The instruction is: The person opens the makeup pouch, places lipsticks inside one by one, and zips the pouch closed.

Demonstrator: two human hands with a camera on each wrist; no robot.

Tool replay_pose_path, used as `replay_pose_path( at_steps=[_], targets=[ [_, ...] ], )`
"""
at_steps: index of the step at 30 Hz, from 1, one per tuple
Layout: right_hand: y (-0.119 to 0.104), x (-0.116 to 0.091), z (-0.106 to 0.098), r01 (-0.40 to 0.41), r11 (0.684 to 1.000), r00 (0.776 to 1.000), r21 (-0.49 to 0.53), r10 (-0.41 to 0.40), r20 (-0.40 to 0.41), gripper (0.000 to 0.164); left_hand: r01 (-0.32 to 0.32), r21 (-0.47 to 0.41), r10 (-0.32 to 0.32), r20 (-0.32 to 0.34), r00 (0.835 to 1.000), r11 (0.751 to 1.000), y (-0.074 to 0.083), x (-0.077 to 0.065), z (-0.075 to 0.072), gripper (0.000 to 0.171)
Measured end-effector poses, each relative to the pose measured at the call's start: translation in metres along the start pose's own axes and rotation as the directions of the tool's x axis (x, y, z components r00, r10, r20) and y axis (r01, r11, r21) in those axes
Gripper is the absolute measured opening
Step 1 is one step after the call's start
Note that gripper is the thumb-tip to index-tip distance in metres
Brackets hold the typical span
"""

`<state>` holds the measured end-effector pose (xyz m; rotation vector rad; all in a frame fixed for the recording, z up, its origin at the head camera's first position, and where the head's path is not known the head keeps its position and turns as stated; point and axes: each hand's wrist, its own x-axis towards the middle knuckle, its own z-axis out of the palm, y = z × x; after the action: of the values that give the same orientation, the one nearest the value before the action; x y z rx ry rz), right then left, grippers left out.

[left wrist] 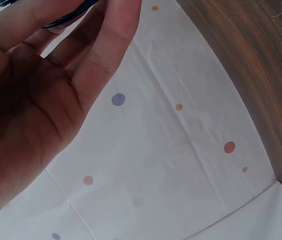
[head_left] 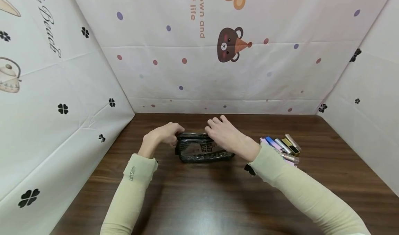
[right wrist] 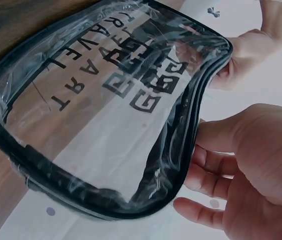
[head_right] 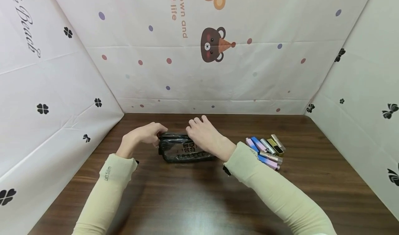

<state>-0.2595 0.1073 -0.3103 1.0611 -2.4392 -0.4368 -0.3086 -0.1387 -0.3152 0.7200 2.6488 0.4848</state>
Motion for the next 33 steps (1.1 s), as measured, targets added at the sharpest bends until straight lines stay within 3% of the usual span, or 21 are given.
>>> replay_pose_path(
  at_steps=[13,21,33],
  targets=[
    [0.009,0.0,-0.007,-0.019,0.999,0.997,0.041,0.016,0.08,0.016,-0.011,0.014,0.011,0.003,1.0,1.0,-0.001,-0.003,-0.005,0.035],
    [0.019,-0.005,-0.011,-0.048,0.995,0.99,0.084,0.036,0.139,0.019,0.019,0.021,-0.019,-0.012,1.0,1.0,-0.004,-0.006,-0.005,0.036],
    [0.024,-0.01,-0.009,-0.082,0.988,0.987,0.129,0.062,0.15,0.018,0.026,0.006,-0.026,-0.007,1.0,1.0,-0.006,-0.006,-0.003,0.033]
  ],
)
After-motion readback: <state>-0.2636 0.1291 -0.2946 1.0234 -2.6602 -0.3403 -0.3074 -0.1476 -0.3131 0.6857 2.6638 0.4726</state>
